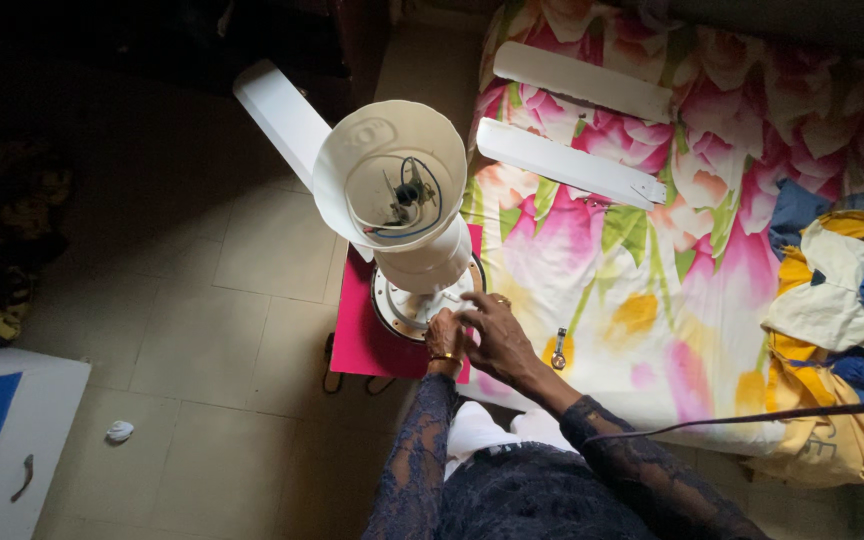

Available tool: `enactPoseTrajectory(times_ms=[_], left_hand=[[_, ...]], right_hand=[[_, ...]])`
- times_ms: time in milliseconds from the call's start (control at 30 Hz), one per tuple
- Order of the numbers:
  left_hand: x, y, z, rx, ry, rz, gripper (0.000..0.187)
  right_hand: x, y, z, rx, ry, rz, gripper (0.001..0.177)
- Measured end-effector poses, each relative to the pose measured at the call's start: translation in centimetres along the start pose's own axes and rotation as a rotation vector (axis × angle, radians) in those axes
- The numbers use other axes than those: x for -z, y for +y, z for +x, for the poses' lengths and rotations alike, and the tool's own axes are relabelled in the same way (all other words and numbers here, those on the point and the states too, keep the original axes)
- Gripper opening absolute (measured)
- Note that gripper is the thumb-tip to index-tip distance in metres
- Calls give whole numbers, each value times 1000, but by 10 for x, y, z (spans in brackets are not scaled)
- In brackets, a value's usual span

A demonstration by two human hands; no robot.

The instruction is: The person attaches a fan blade to the ceiling fan motor housing using a screwdriver. They tighten the screws to secure the blade in place.

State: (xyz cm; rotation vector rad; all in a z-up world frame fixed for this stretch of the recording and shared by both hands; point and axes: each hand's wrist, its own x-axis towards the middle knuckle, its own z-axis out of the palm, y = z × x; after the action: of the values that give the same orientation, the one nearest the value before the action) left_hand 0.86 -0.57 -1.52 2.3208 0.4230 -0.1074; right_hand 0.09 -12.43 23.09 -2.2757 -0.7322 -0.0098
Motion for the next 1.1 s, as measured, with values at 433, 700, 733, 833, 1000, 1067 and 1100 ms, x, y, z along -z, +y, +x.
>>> enactPoseTrajectory(times_ms=[433,700,733,833,1000,1067,1100], left_hand=[[11,8,-6,-223,106,136,17],[9,6,-3,-238,55,193,14],[10,6,-6,-234,64,205,14],[13,11,-7,-237,80,202,12],[27,23,-21,-244,52,142,8],[33,30,-26,-262,104,93,18],[34,33,-29,-272,129,67,25]], right_hand=[[6,5,7,-67,-62,-79,24],[13,-7,10,-356,-75,34,20],[14,-6,8,-289,-80,16,19],[13,2,5,-143,-80,-37,24],[12,5,-6,-71,22,-85,30],[15,7,-10,-123,40,19,29],[17,9,-13,-150,48,70,28]])
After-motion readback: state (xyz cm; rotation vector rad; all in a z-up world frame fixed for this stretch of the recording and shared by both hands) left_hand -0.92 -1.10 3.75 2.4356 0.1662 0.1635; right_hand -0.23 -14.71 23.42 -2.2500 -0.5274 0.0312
